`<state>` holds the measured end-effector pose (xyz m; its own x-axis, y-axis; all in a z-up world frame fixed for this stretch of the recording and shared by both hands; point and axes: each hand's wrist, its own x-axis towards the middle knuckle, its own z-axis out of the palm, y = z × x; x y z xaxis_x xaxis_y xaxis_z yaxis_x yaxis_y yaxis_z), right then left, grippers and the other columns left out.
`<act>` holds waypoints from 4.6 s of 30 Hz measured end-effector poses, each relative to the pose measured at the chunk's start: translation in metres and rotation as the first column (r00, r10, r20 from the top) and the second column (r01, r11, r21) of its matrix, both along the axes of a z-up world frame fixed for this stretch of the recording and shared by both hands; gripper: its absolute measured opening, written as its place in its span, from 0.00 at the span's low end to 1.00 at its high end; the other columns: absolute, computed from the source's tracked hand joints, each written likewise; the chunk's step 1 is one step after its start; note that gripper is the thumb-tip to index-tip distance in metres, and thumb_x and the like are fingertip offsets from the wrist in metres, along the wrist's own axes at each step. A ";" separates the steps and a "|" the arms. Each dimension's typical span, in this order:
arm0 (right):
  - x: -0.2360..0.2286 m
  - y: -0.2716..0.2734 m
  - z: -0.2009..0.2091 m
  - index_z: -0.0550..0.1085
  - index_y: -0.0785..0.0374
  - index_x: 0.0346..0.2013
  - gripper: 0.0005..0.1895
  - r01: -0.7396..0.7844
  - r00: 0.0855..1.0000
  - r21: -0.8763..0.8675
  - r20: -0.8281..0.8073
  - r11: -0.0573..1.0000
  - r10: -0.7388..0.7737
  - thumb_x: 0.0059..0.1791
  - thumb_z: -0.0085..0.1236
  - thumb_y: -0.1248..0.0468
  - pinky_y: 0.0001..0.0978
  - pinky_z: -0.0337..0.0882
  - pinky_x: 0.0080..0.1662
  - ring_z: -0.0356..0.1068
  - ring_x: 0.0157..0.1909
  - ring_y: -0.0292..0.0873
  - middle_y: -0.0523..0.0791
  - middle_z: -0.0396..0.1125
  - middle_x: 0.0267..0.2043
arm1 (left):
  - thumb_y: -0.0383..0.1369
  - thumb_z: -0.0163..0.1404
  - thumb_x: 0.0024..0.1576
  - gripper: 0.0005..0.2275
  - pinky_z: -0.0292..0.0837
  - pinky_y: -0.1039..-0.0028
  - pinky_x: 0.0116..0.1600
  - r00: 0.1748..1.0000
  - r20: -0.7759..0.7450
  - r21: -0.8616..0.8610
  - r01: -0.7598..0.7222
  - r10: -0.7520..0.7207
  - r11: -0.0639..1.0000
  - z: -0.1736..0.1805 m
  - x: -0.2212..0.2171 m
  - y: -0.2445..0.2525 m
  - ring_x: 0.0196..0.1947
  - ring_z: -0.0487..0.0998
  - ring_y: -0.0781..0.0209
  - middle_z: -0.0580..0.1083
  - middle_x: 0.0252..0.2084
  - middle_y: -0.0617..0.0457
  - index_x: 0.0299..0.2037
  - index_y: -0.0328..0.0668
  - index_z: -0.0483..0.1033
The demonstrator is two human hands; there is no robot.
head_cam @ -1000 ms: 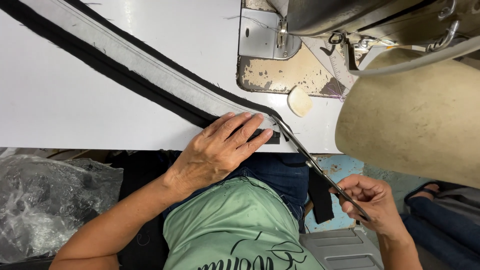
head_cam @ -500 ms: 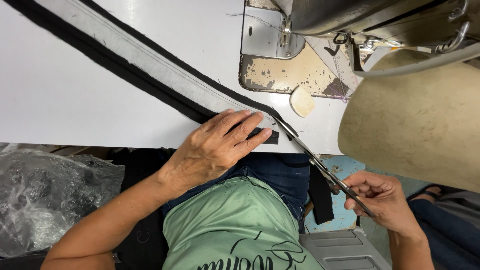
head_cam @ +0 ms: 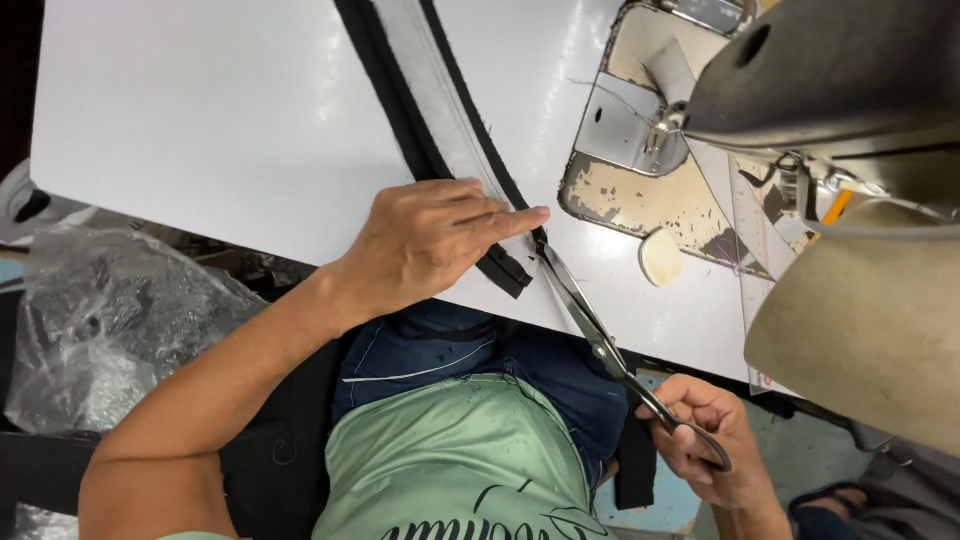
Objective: The person measures and marks a long strip of black fabric using a ruler and pencil. They then use scissors to cut the fabric along the marked lines, trimming the edges to create a finished piece.
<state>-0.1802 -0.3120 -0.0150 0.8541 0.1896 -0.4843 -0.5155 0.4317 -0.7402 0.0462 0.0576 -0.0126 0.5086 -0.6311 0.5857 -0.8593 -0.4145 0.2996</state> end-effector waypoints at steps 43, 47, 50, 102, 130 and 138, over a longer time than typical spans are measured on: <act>0.023 0.053 0.016 0.78 0.79 0.43 0.16 -0.018 0.991 -0.374 0.118 0.927 0.067 0.49 0.68 0.67 0.25 0.47 0.17 0.44 0.14 0.30 0.43 0.60 0.17 | 0.37 0.72 0.59 0.25 0.78 0.56 0.65 0.971 -0.117 0.037 -0.204 0.207 0.978 -0.012 0.004 0.008 0.64 0.75 0.45 0.71 0.63 0.42 0.60 0.32 0.74; 0.031 0.062 0.014 0.77 0.80 0.43 0.23 -0.005 0.987 -0.343 0.152 0.939 0.060 0.49 0.70 0.58 0.20 0.48 0.15 0.47 0.12 0.29 0.44 0.63 0.15 | 0.38 0.71 0.61 0.24 0.77 0.55 0.66 0.974 -0.111 0.040 -0.193 0.196 0.980 -0.012 0.013 0.012 0.65 0.75 0.45 0.71 0.64 0.43 0.60 0.32 0.75; 0.034 0.062 0.009 0.75 0.82 0.44 0.22 0.000 0.990 -0.279 0.137 0.960 0.040 0.50 0.69 0.63 0.21 0.42 0.16 0.44 0.14 0.29 0.42 0.58 0.17 | 0.35 0.70 0.61 0.23 0.78 0.55 0.65 0.977 -0.108 0.015 -0.182 0.183 0.983 -0.013 0.019 0.014 0.64 0.75 0.44 0.71 0.63 0.42 0.60 0.31 0.75; 0.082 0.069 -0.005 0.77 0.80 0.44 0.15 0.012 0.997 -0.246 0.074 0.969 0.007 0.46 0.70 0.72 0.21 0.39 0.17 0.44 0.17 0.29 0.43 0.64 0.21 | 0.38 0.64 0.65 0.27 0.75 0.56 0.70 0.977 -0.168 0.034 -0.132 0.135 0.991 -0.012 0.048 0.029 0.66 0.74 0.44 0.71 0.67 0.40 0.70 0.33 0.68; 0.081 0.075 0.000 0.75 0.79 0.41 0.14 0.015 0.999 -0.269 0.054 0.963 0.000 0.49 0.68 0.69 0.17 0.46 0.19 0.43 0.14 0.29 0.46 0.64 0.21 | 0.57 0.43 0.70 0.43 0.23 0.50 0.83 0.920 -0.337 0.497 -0.006 0.199 0.868 0.006 0.127 0.071 0.84 0.31 0.46 0.36 0.85 0.38 0.82 0.30 0.38; 0.100 0.090 0.004 0.75 0.82 0.43 0.22 0.009 0.986 -0.196 0.164 0.981 0.023 0.48 0.69 0.61 0.21 0.38 0.17 0.41 0.13 0.29 0.38 0.52 0.15 | 0.59 0.39 0.71 0.43 0.20 0.49 0.83 0.937 -0.293 0.519 -0.012 0.191 0.855 0.001 0.129 0.073 0.85 0.30 0.47 0.34 0.85 0.38 0.82 0.33 0.33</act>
<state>-0.0799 -0.2217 -0.0112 0.9242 0.1118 -0.3651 -0.3818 0.2674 -0.8847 0.1748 0.1303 -0.0118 0.6889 -0.7249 -0.0066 -0.6952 -0.6632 0.2774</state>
